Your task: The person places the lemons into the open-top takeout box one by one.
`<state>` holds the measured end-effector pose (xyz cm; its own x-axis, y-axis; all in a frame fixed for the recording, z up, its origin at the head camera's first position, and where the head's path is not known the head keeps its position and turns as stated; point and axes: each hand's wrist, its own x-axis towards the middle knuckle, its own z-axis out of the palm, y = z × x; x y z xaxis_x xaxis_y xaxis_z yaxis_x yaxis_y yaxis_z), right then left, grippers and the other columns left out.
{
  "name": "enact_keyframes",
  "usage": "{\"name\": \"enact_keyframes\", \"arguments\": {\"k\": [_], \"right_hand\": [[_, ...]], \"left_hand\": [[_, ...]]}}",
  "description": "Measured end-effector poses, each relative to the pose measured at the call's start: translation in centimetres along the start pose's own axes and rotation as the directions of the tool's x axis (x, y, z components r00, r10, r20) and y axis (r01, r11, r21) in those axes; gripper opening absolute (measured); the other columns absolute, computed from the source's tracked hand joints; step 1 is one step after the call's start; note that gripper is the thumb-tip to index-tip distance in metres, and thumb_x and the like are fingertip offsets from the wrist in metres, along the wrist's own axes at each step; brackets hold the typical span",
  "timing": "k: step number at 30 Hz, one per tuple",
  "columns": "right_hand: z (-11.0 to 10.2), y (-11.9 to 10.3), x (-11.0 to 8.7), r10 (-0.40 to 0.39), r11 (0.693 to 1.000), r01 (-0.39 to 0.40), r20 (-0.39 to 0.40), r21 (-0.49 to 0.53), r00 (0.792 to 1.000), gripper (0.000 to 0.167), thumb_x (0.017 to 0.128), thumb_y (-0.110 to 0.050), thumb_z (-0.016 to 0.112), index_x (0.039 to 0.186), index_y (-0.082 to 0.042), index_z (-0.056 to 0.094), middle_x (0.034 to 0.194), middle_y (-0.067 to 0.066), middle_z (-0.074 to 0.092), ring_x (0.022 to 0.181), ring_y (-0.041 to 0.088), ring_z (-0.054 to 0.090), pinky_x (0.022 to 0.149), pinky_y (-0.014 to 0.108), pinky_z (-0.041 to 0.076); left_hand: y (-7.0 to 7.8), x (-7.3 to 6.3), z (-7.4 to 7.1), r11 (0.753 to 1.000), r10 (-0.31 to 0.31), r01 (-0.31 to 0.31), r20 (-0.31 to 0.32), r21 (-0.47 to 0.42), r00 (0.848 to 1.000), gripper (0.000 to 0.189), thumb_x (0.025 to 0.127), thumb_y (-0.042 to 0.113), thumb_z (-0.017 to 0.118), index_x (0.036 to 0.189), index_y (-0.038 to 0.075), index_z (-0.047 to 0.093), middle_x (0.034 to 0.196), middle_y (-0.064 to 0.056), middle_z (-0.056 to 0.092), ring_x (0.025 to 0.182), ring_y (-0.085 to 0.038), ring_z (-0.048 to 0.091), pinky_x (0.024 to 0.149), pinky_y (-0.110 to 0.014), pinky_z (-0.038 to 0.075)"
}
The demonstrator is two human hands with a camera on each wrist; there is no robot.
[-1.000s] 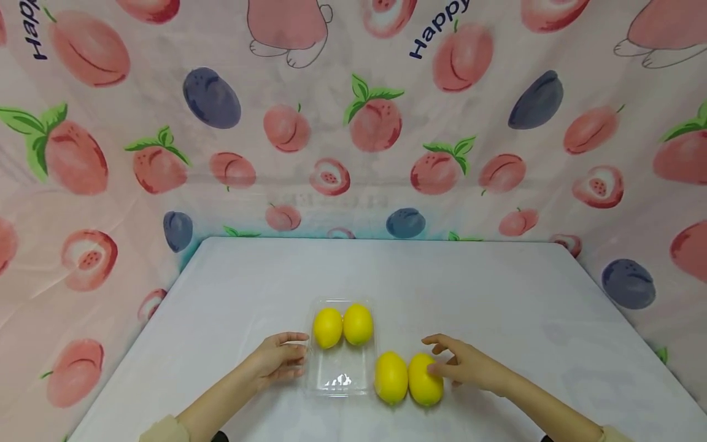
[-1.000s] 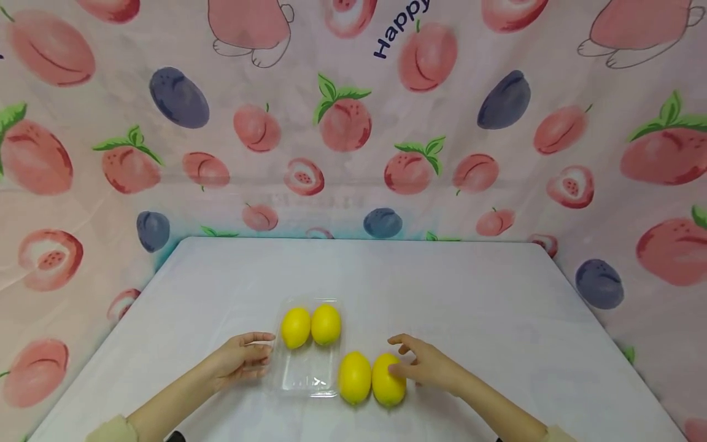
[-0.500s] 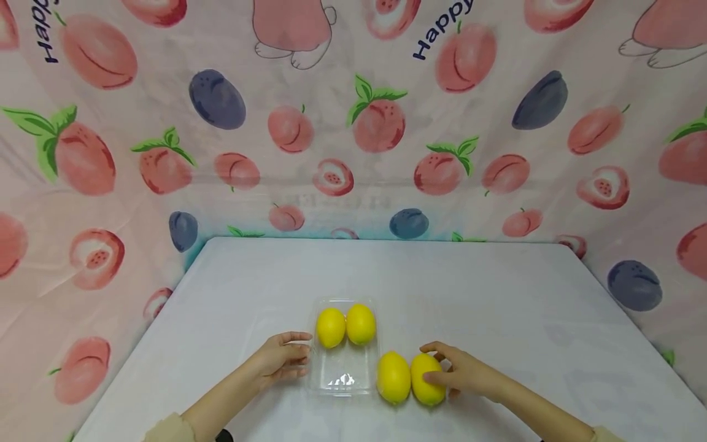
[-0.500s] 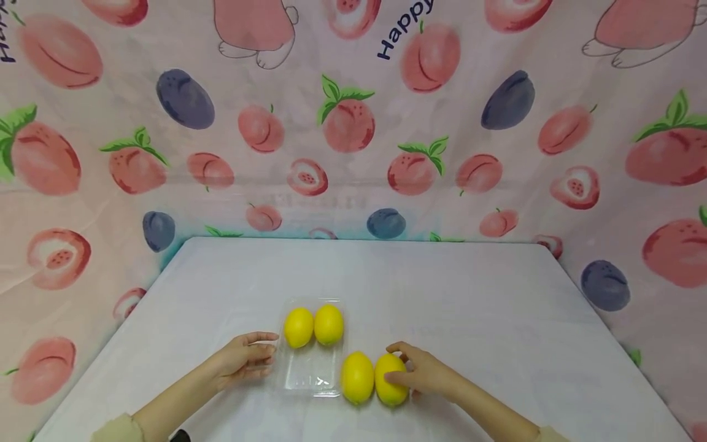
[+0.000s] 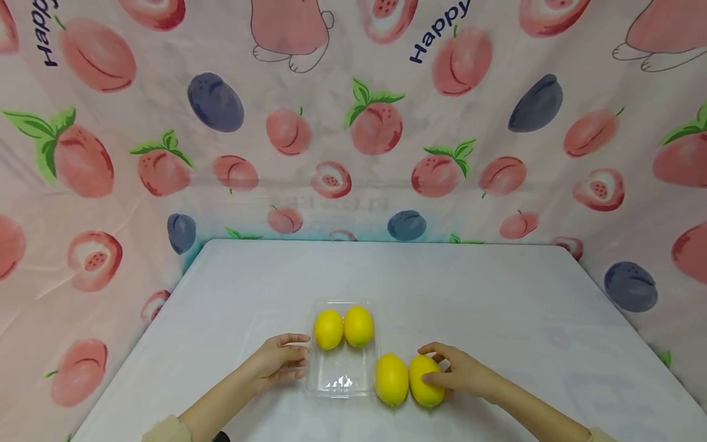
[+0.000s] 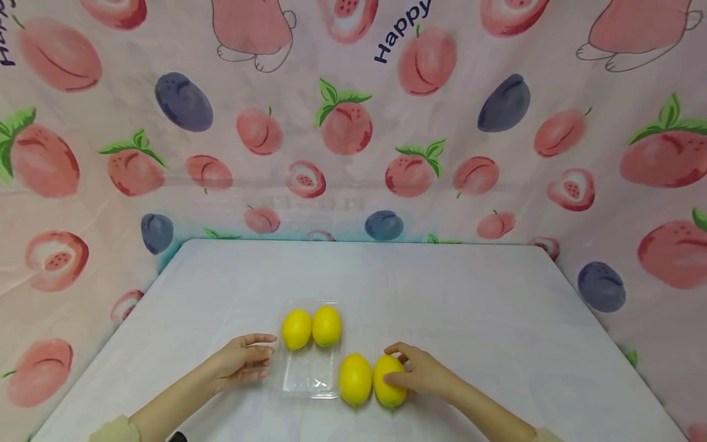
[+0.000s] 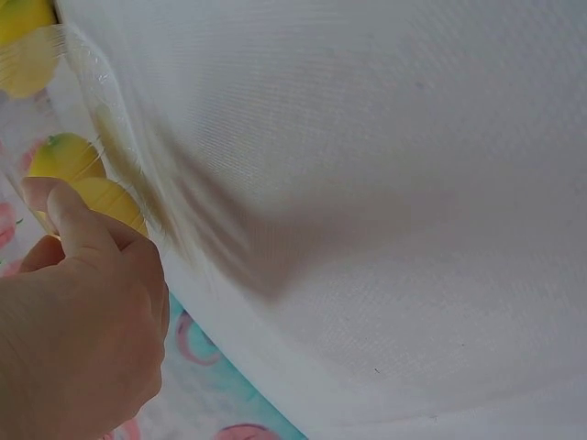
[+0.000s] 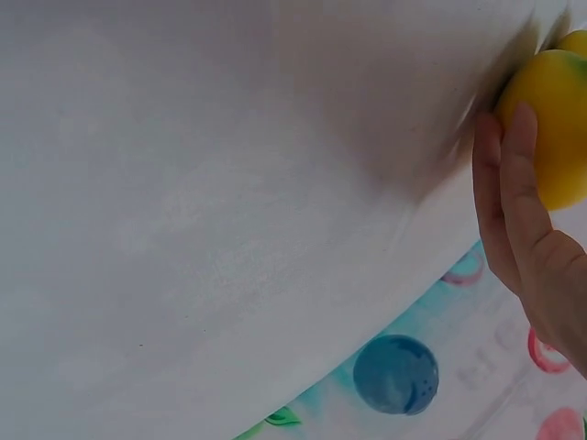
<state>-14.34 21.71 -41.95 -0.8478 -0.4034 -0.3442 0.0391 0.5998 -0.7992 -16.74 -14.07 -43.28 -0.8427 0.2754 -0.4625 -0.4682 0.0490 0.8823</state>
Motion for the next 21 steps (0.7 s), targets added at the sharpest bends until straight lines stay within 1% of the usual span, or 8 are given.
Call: {"name": "enact_keyframes", "arguments": {"k": [10, 16, 21], "right_hand": [[-0.3, -0.1, -0.1, 0.026, 1.0, -0.026, -0.059, 0.008, 0.998, 0.053, 0.085, -0.026, 0.068, 0.128, -0.002, 0.049, 0.116, 0.023, 0.053, 0.078, 0.02, 0.053, 0.064, 0.032, 0.053], [-0.8, -0.2, 0.0, 0.002, 1.0, -0.001, -0.066, 0.014, 0.998, 0.054, 0.086, -0.026, 0.067, 0.13, 0.0, 0.047, 0.118, 0.025, 0.052, 0.074, 0.019, 0.054, 0.062, 0.032, 0.054], [-1.3, -0.9, 0.3, -0.021, 1.0, 0.022, -0.078, 0.013, 0.997, 0.055, 0.087, -0.026, 0.067, 0.131, 0.0, 0.047, 0.118, 0.025, 0.052, 0.074, 0.019, 0.055, 0.064, 0.031, 0.054]], "left_hand": [[0.0, 0.2, 0.0, 1.0, -0.013, 0.013, -0.029, -0.014, 1.0, 0.042, 0.09, 0.004, 0.06, 0.129, -0.004, 0.045, 0.089, -0.001, 0.06, 0.074, -0.01, 0.059, 0.071, -0.025, 0.059], [0.0, 0.2, -0.1, 1.0, -0.013, 0.013, -0.023, -0.007, 1.0, 0.042, 0.091, 0.006, 0.059, 0.13, -0.003, 0.045, 0.089, -0.001, 0.059, 0.074, -0.01, 0.058, 0.071, -0.026, 0.059], [0.1, 0.3, 0.0, 1.0, -0.02, 0.02, -0.044, -0.012, 0.999, 0.043, 0.091, 0.005, 0.059, 0.13, -0.004, 0.045, 0.088, -0.001, 0.059, 0.073, -0.01, 0.058, 0.07, -0.026, 0.059]]}}
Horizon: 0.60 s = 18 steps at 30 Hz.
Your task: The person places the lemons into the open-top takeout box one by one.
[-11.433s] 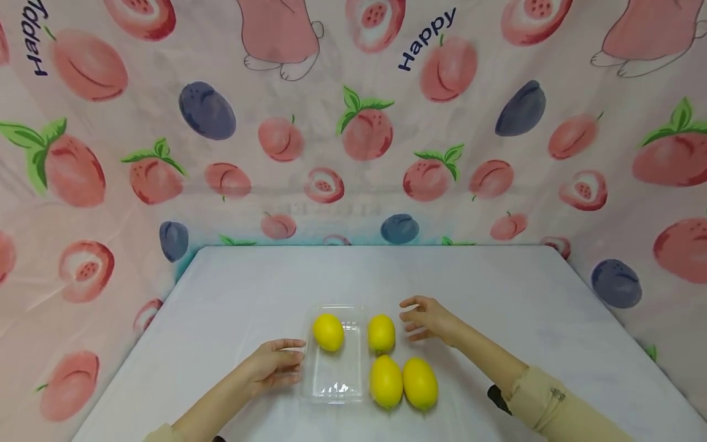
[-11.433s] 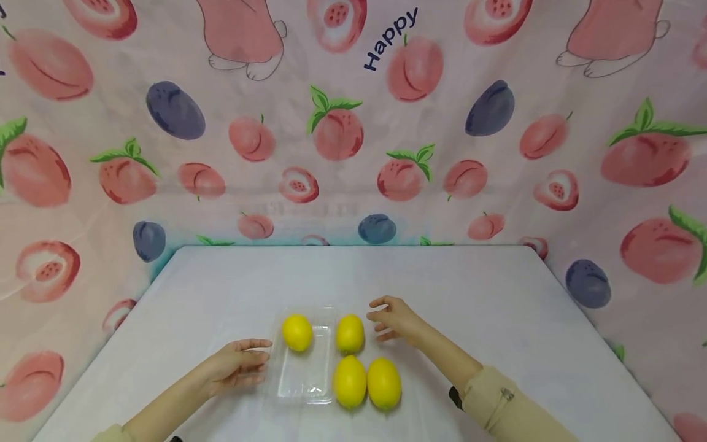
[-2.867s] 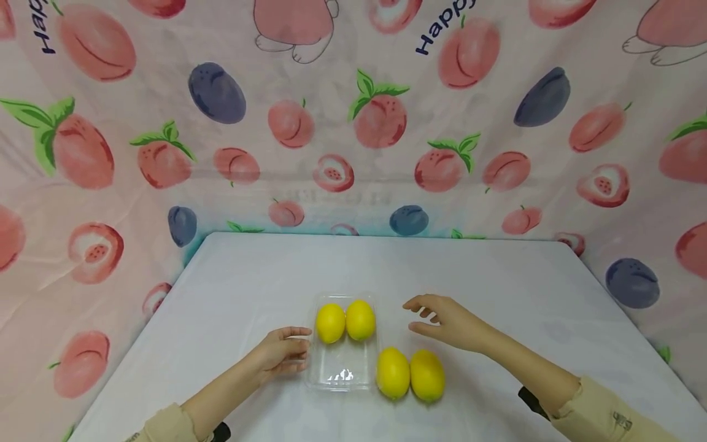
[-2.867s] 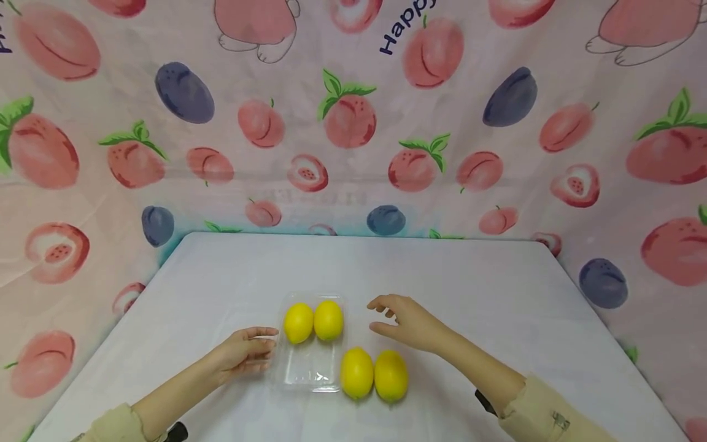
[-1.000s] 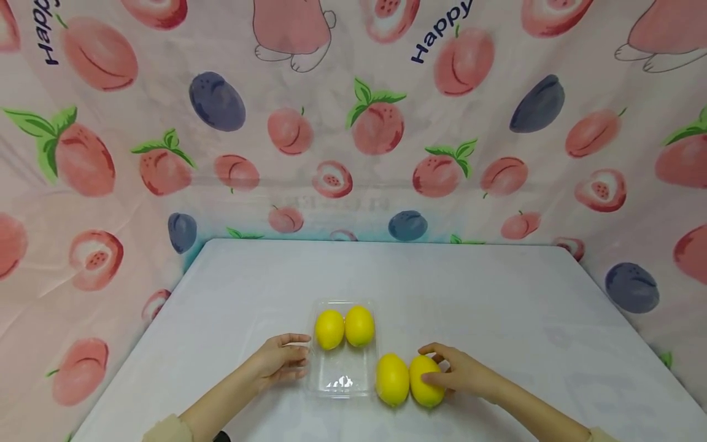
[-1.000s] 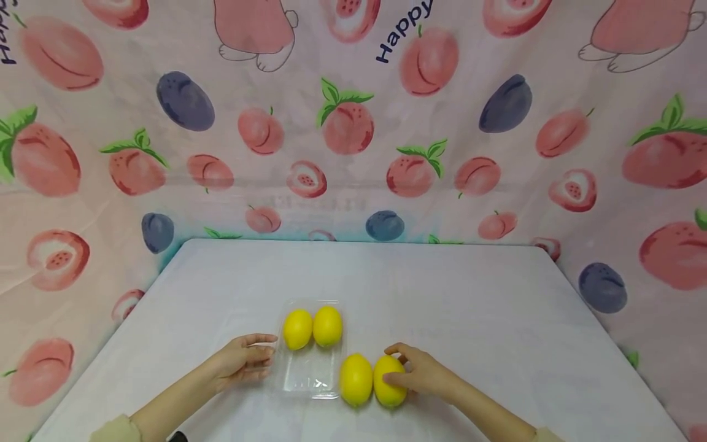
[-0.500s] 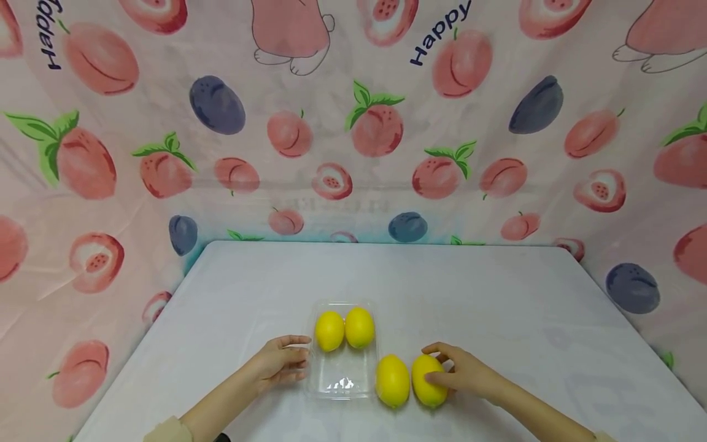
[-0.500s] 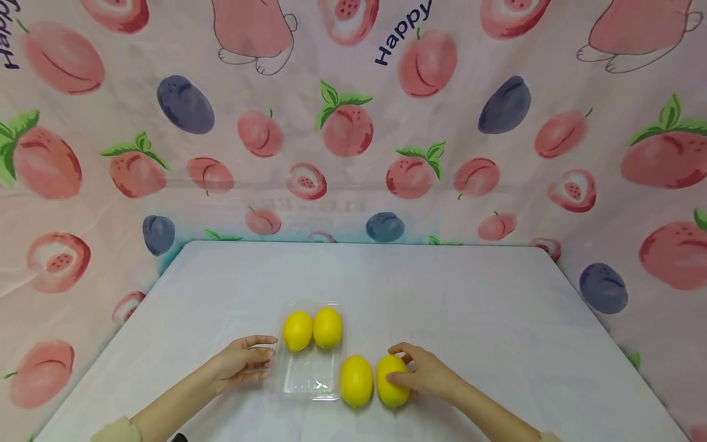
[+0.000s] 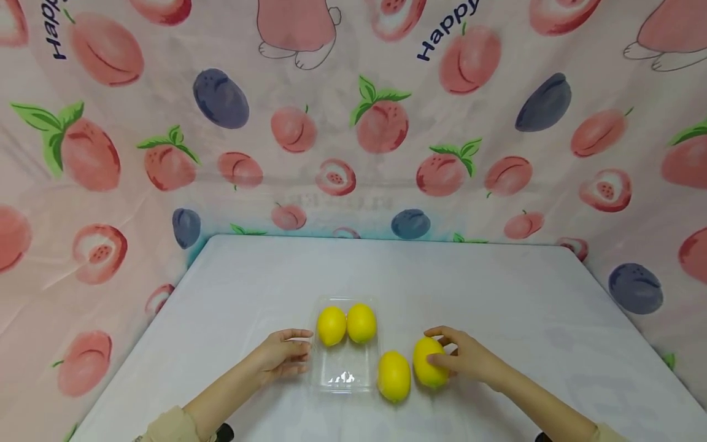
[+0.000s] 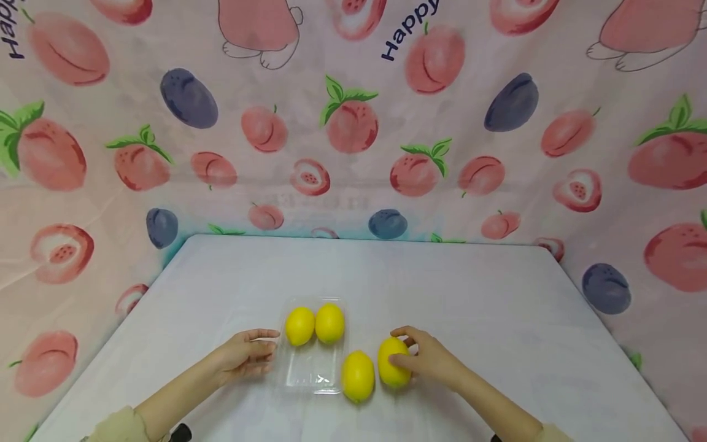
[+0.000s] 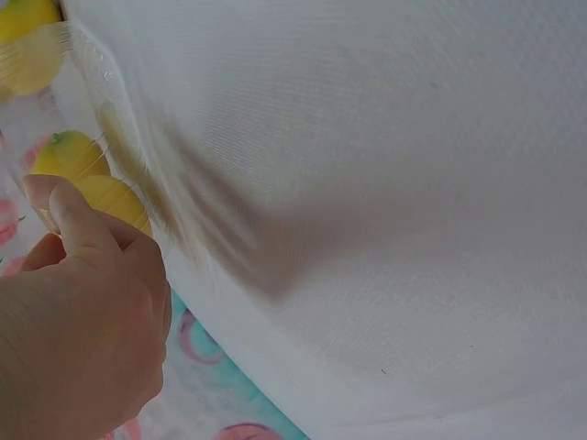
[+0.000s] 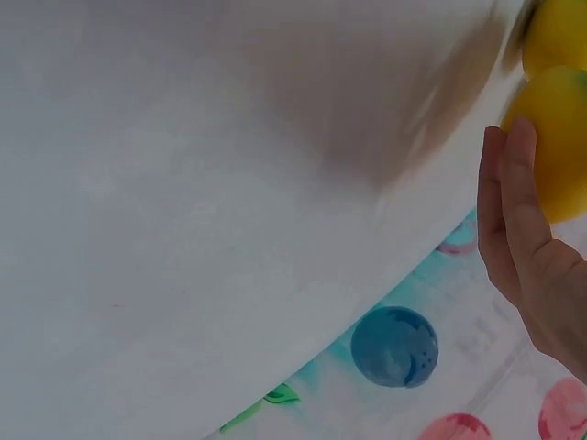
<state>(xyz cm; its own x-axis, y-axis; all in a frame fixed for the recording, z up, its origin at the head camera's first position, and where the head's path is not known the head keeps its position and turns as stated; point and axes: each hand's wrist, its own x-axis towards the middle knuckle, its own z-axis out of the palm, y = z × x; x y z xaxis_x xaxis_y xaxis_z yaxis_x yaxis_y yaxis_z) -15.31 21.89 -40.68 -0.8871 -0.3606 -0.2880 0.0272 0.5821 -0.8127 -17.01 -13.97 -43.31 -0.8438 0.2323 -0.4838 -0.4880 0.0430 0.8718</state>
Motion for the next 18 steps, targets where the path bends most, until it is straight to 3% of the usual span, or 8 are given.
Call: {"name": "enact_keyframes", "arguments": {"k": [8, 13, 18], "right_hand": [[-0.6, -1.4, 0.5, -0.042, 0.999, 0.042, -0.035, -0.004, 0.999, 0.054, 0.088, -0.027, 0.066, 0.131, 0.0, 0.046, 0.12, 0.026, 0.051, 0.076, 0.018, 0.058, 0.068, 0.03, 0.055], [-0.3, -2.3, 1.2, -0.035, 0.999, 0.035, -0.052, -0.006, 0.998, 0.054, 0.087, -0.028, 0.067, 0.131, -0.003, 0.048, 0.122, 0.024, 0.051, 0.077, 0.019, 0.058, 0.07, 0.031, 0.056], [0.1, -3.0, 1.7, -0.034, 0.999, 0.034, -0.051, -0.014, 0.998, 0.052, 0.087, -0.028, 0.067, 0.13, -0.006, 0.05, 0.122, 0.022, 0.052, 0.077, 0.018, 0.058, 0.071, 0.03, 0.056]], "left_hand": [[0.2, -0.1, 0.1, 1.0, -0.009, 0.009, -0.004, 0.002, 1.0, 0.043, 0.091, 0.003, 0.058, 0.13, -0.005, 0.045, 0.088, -0.002, 0.059, 0.071, -0.01, 0.058, 0.068, -0.025, 0.059], [0.2, 0.0, 0.1, 1.0, -0.018, 0.018, -0.026, -0.006, 0.999, 0.041, 0.09, 0.003, 0.059, 0.129, -0.004, 0.046, 0.087, -0.003, 0.059, 0.07, -0.01, 0.058, 0.068, -0.026, 0.059], [0.2, 0.0, -0.1, 1.0, -0.021, 0.02, -0.008, -0.008, 1.0, 0.042, 0.09, 0.003, 0.059, 0.13, -0.004, 0.045, 0.089, -0.003, 0.059, 0.071, -0.01, 0.059, 0.071, -0.028, 0.059]]}}
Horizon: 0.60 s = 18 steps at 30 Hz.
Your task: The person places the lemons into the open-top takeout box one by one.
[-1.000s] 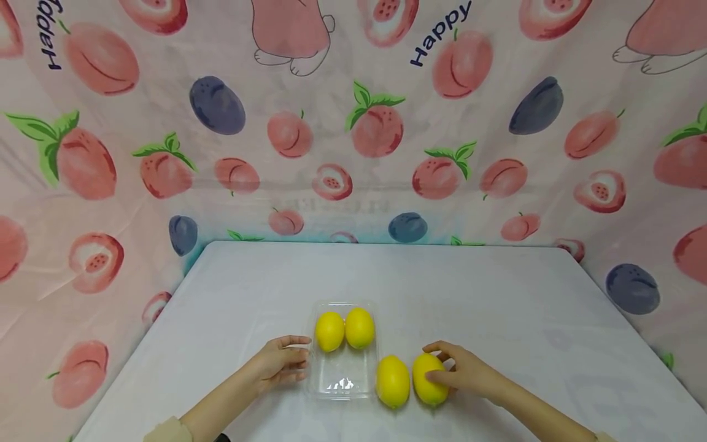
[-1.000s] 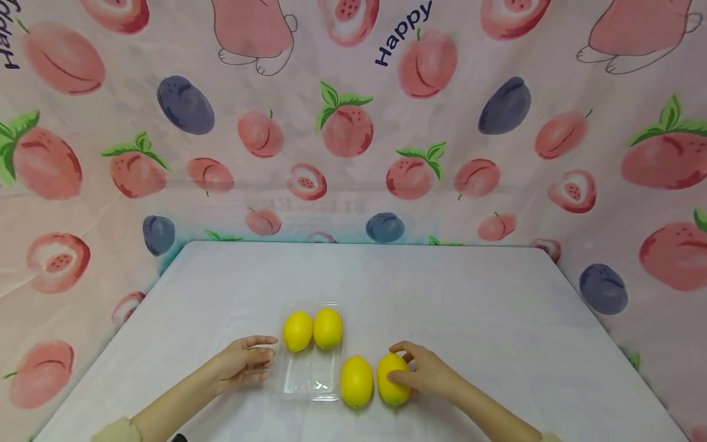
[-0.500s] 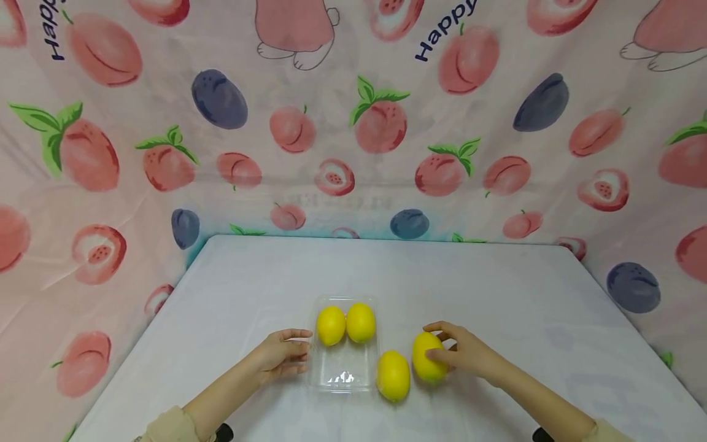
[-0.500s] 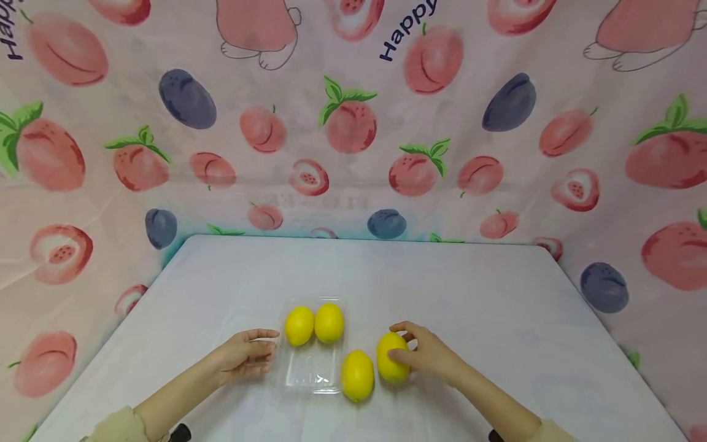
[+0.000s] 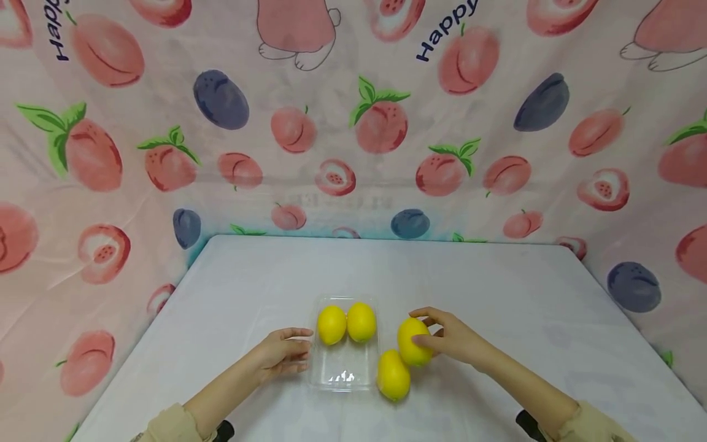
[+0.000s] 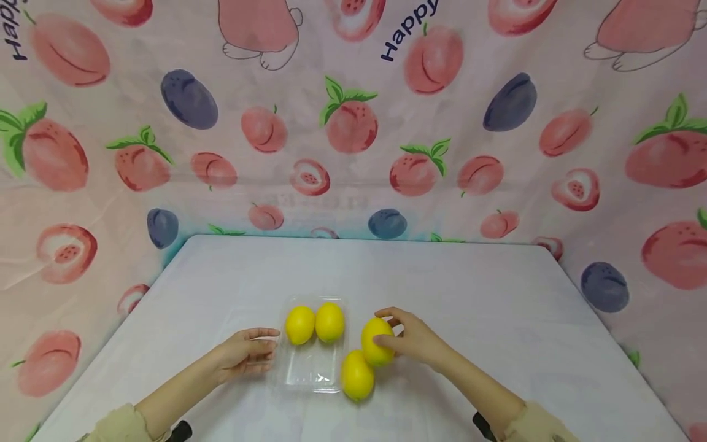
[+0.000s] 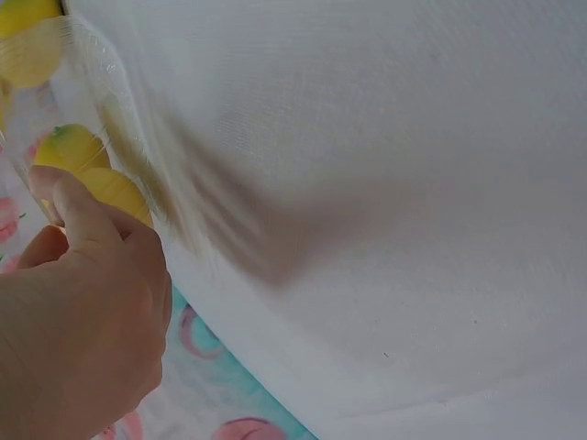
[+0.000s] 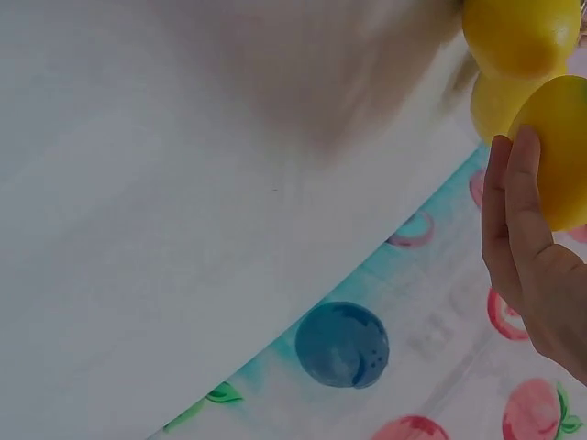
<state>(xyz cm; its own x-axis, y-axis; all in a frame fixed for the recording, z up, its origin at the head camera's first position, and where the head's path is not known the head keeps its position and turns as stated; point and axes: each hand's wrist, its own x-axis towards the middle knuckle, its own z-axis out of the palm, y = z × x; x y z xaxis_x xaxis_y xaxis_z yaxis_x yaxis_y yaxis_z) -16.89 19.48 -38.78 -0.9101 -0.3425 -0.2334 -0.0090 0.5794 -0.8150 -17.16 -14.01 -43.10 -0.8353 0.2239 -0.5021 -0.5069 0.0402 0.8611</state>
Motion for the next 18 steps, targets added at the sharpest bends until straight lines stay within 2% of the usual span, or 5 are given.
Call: {"name": "enact_keyframes", "arguments": {"k": [10, 13, 18], "right_hand": [[1.2, -1.8, 1.1, -0.064, 0.998, 0.064, 0.031, 0.006, 0.997, 0.051, 0.086, -0.027, 0.068, 0.13, -0.008, 0.051, 0.124, 0.021, 0.051, 0.079, 0.017, 0.059, 0.072, 0.03, 0.053], [1.8, -2.2, 1.6, -0.088, 0.996, 0.088, 0.03, 0.008, 0.996, 0.051, 0.086, -0.027, 0.068, 0.13, -0.008, 0.05, 0.123, 0.021, 0.052, 0.077, 0.017, 0.058, 0.072, 0.029, 0.052], [3.2, -2.8, 2.4, -0.074, 0.997, 0.074, 0.015, 0.0, 0.997, 0.052, 0.085, -0.027, 0.069, 0.13, -0.008, 0.051, 0.12, 0.017, 0.053, 0.076, 0.016, 0.056, 0.071, 0.027, 0.052]], "left_hand": [[-0.1, -0.2, -0.5, 1.0, -0.01, 0.011, 0.102, -0.006, 0.995, 0.047, 0.091, 0.004, 0.058, 0.134, 0.0, 0.04, 0.083, 0.0, 0.059, 0.071, -0.009, 0.059, 0.077, -0.031, 0.059], [-0.1, -0.3, -0.6, 1.0, -0.001, 0.002, 0.119, -0.004, 0.993, 0.047, 0.092, 0.004, 0.057, 0.135, -0.003, 0.038, 0.083, 0.0, 0.058, 0.071, -0.008, 0.059, 0.078, -0.032, 0.059], [-0.2, -0.3, -0.5, 1.0, -0.001, 0.0, 0.118, 0.006, 0.993, 0.047, 0.092, 0.004, 0.056, 0.135, -0.004, 0.037, 0.084, 0.0, 0.057, 0.072, -0.007, 0.058, 0.077, -0.03, 0.059]]}}
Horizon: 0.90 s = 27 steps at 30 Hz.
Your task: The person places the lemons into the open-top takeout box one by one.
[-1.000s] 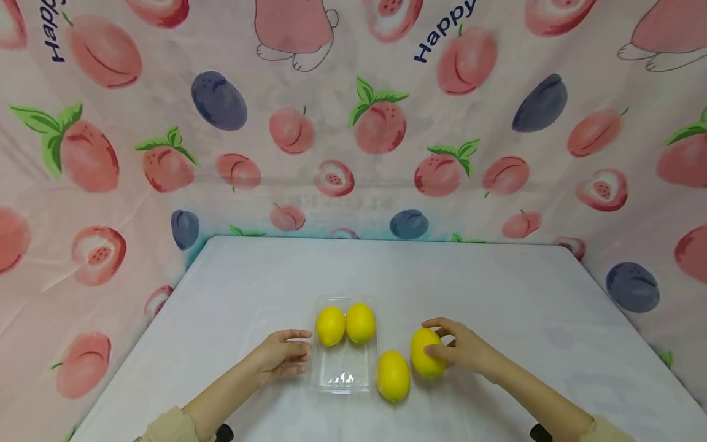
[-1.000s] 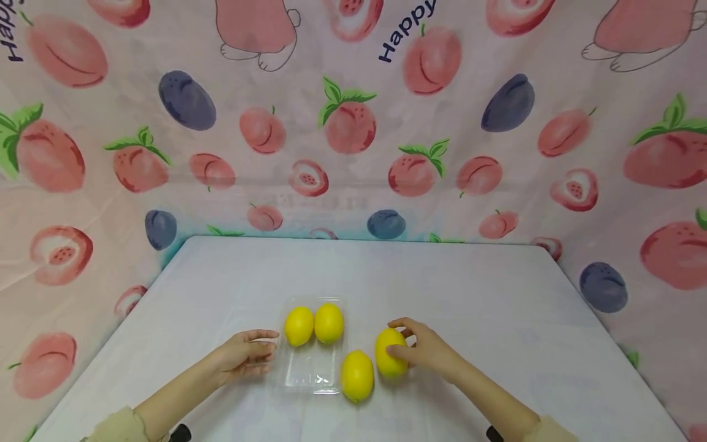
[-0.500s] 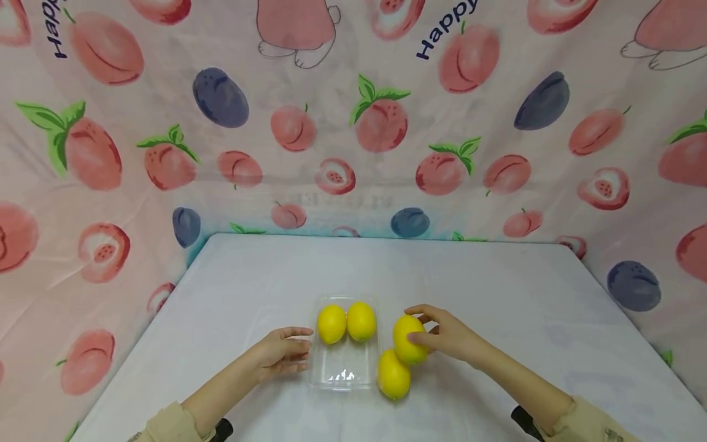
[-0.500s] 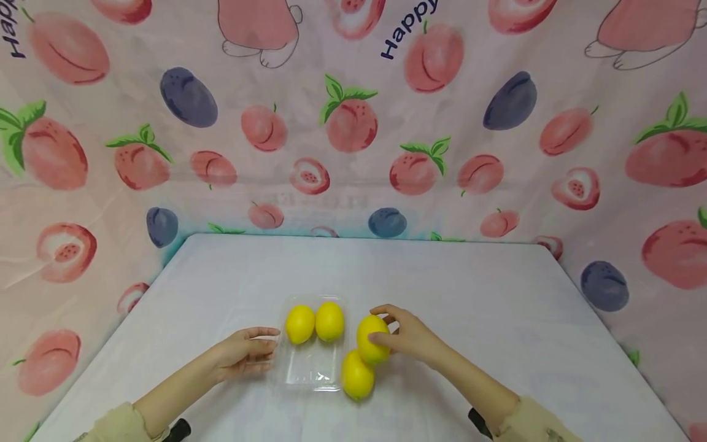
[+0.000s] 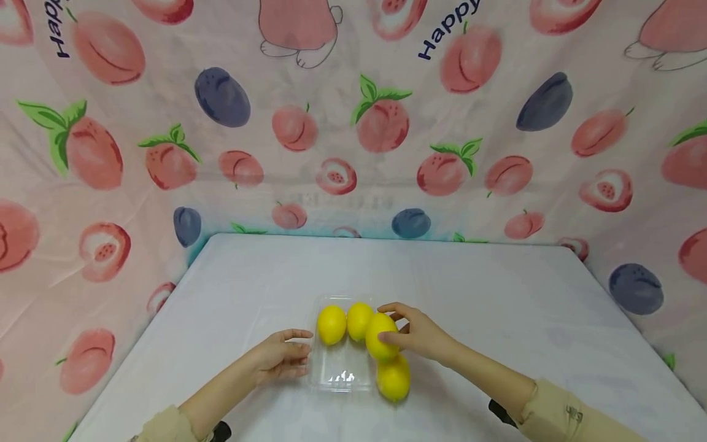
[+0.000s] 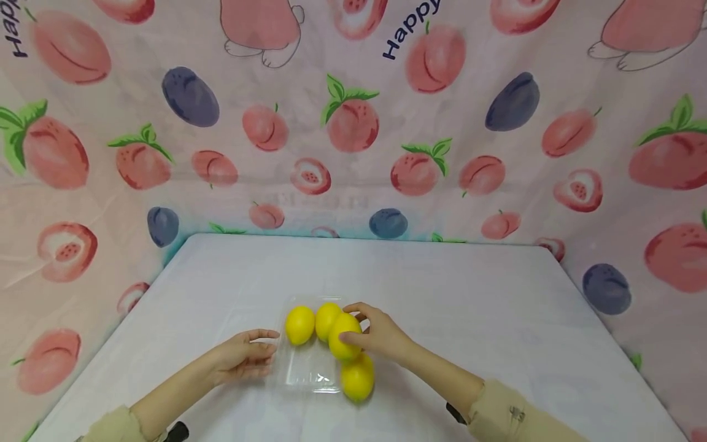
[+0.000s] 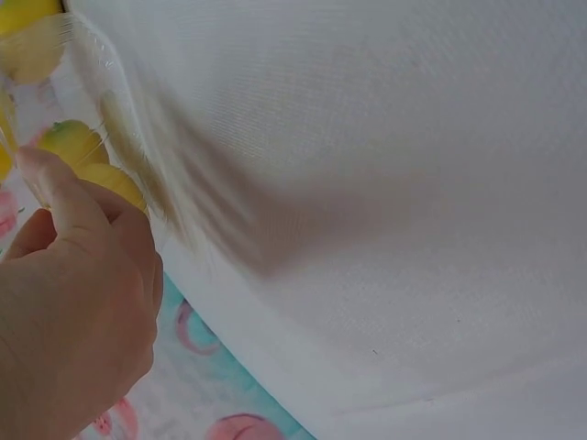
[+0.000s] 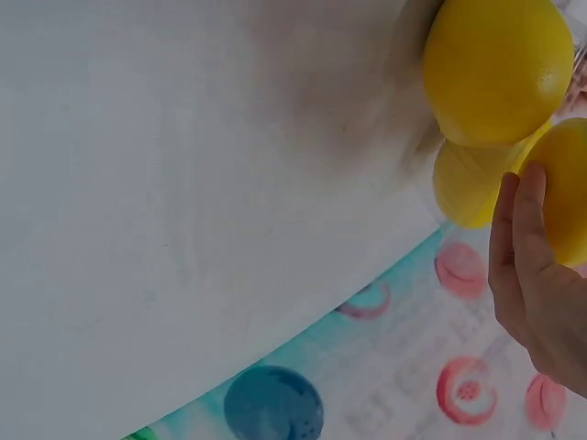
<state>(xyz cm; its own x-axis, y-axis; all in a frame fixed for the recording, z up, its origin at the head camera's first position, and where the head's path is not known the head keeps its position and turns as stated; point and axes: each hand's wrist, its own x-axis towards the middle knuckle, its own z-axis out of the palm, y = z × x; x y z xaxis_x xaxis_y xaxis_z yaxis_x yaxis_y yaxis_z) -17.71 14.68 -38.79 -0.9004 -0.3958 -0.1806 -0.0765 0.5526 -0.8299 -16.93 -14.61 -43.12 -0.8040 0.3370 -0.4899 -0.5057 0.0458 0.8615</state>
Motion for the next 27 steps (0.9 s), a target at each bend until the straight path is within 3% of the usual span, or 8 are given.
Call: {"name": "enact_keyframes", "arguments": {"k": [10, 15, 27], "right_hand": [[1.4, -1.5, 1.3, -0.026, 0.996, 0.029, 0.031, -0.087, 0.999, 0.047, 0.084, -0.025, 0.07, 0.126, -0.01, 0.054, 0.118, 0.016, 0.056, 0.076, 0.018, 0.054, 0.067, 0.024, 0.052], [1.8, -2.2, 1.5, -0.054, 0.995, 0.06, 0.079, -0.078, 0.995, 0.048, 0.084, -0.024, 0.07, 0.126, -0.008, 0.053, 0.118, 0.017, 0.056, 0.077, 0.018, 0.056, 0.067, 0.025, 0.054], [3.3, -2.7, 2.4, -0.133, 0.984, 0.147, 0.14, -0.098, 0.981, 0.048, 0.085, -0.025, 0.069, 0.126, -0.006, 0.053, 0.117, 0.012, 0.057, 0.098, 0.022, 0.055, 0.085, 0.035, 0.055]], "left_hand": [[-0.1, 0.1, 0.1, 1.0, 0.005, -0.005, -0.014, 0.0, 1.0, 0.045, 0.092, 0.002, 0.055, 0.134, -0.004, 0.038, 0.08, 0.002, 0.058, 0.07, -0.007, 0.058, 0.074, -0.028, 0.059], [0.1, 0.2, 0.1, 1.0, 0.01, -0.01, -0.01, 0.01, 1.0, 0.045, 0.092, 0.002, 0.055, 0.133, -0.004, 0.039, 0.08, 0.002, 0.058, 0.07, -0.007, 0.059, 0.073, -0.028, 0.059], [0.1, 0.1, 0.1, 1.0, 0.006, -0.006, -0.01, 0.014, 1.0, 0.045, 0.092, 0.002, 0.056, 0.133, -0.004, 0.039, 0.083, 0.001, 0.059, 0.072, -0.008, 0.059, 0.073, -0.028, 0.059]]}}
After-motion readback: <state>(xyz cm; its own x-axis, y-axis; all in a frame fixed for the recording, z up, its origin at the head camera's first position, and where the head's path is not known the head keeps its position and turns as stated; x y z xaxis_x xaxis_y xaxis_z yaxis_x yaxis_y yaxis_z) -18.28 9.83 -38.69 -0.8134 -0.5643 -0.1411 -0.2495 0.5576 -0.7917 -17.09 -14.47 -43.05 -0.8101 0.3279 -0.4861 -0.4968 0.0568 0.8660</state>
